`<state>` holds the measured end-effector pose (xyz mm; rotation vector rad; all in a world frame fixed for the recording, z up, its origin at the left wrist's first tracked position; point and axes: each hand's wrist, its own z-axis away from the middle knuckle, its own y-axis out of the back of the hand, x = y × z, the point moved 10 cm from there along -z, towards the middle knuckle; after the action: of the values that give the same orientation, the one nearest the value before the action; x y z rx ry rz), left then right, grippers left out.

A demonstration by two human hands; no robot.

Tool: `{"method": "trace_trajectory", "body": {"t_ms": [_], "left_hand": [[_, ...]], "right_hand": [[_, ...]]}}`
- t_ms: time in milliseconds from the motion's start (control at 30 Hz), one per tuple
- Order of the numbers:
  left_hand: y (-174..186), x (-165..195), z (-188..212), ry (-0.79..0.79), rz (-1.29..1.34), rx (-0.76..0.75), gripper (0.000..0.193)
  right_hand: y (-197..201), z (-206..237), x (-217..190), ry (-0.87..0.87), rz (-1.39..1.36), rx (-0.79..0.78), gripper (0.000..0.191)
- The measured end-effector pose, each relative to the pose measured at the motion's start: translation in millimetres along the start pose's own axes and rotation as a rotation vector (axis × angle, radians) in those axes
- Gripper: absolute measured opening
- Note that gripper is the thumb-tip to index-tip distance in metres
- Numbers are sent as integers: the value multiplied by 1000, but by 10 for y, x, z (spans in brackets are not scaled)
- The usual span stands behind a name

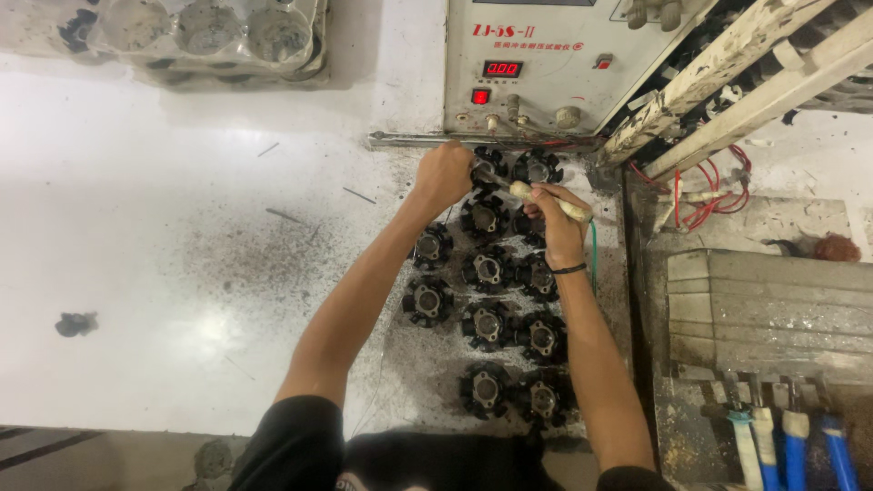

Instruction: The person tests small black motor armature parts with a pair of probe leads connected to a bench tester, then arranges the parts in a plastic tray. They then use a soldering iron to solder wires onto each armature one at a time, placing the finished parts in rows on the workbench.

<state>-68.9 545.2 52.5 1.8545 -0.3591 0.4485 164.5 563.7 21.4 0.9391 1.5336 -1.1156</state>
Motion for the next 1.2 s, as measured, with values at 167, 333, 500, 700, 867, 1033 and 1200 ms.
{"method": "trace_trajectory", "body": {"t_ms": [167,333,500,700,867,1033,1200], "left_hand": [[227,132,78,13,-28,41,10],[841,589,56,-9,124,-41,12],[1816,1248,-428,-364,305,549,7],[338,1194,-238,-295,124,117,22],[-367,717,-132,-177,236,64,21],[-398,624,-142,-141,177,67,20],[-342,669,-181,-108,147,75,13]], "right_hand": [[139,14,-78,-23,-105,81,25],[484,282,-170,80,-109,262,31],[567,456,-98,153,-48,361,37],[702,429,12,64,-134,461,30],[764,377,67,47,-243,455,18],[766,391,135,14,-281,448,15],[784,410,145,0,-253,461,16]]}}
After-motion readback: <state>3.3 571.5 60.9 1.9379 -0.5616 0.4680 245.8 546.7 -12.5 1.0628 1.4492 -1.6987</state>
